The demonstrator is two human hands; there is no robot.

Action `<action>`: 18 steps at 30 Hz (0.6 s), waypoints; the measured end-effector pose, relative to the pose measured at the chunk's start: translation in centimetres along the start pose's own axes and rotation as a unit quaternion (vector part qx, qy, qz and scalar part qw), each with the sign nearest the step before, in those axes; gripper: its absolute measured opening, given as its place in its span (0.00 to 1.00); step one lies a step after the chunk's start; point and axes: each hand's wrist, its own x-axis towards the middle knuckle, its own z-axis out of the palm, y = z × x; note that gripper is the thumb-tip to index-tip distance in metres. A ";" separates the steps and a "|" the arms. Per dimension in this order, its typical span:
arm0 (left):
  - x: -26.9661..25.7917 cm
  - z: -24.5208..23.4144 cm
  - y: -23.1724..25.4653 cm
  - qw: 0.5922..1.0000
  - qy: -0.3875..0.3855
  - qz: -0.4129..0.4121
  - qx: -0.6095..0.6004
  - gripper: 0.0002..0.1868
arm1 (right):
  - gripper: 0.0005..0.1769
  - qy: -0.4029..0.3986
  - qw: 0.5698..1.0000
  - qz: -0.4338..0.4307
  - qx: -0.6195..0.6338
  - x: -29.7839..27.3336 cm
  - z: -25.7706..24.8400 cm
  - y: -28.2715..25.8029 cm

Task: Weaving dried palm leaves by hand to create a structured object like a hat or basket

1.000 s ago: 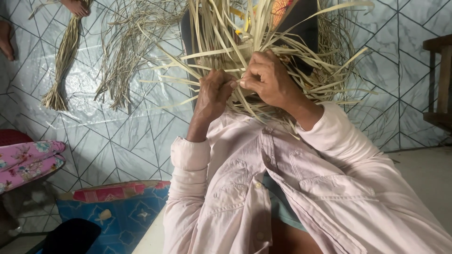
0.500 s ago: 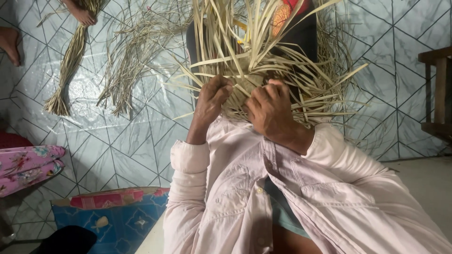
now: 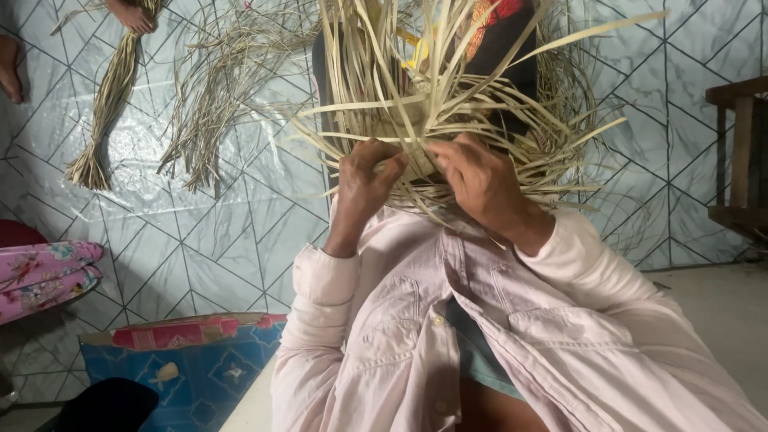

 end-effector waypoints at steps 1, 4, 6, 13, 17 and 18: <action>-0.2 0.5 0.7 1.000 0.000 -0.001 0.001 0.07 | 0.15 0.000 1.000 0.000 0.001 0.8 -0.2 0.0; -0.5 1.5 2.9 0.981 0.051 0.082 0.166 0.03 | 0.16 -0.048 0.997 -0.003 -0.057 3.3 -1.4 -0.3; -0.6 1.6 4.0 0.963 0.072 0.141 0.216 0.03 | 0.14 -0.167 0.984 0.012 -0.064 5.0 -2.5 -0.8; -0.5 1.9 2.9 0.971 0.077 0.121 0.191 0.04 | 0.15 -0.237 0.967 0.071 0.059 5.3 -0.9 4.0; -0.1 1.6 2.4 0.986 0.068 0.075 0.135 0.04 | 0.07 -0.229 0.925 0.183 0.241 5.8 -2.3 2.0; 0.1 1.6 2.4 0.990 0.060 0.059 0.114 0.05 | 0.07 -0.218 0.911 0.202 0.286 5.8 -2.3 1.8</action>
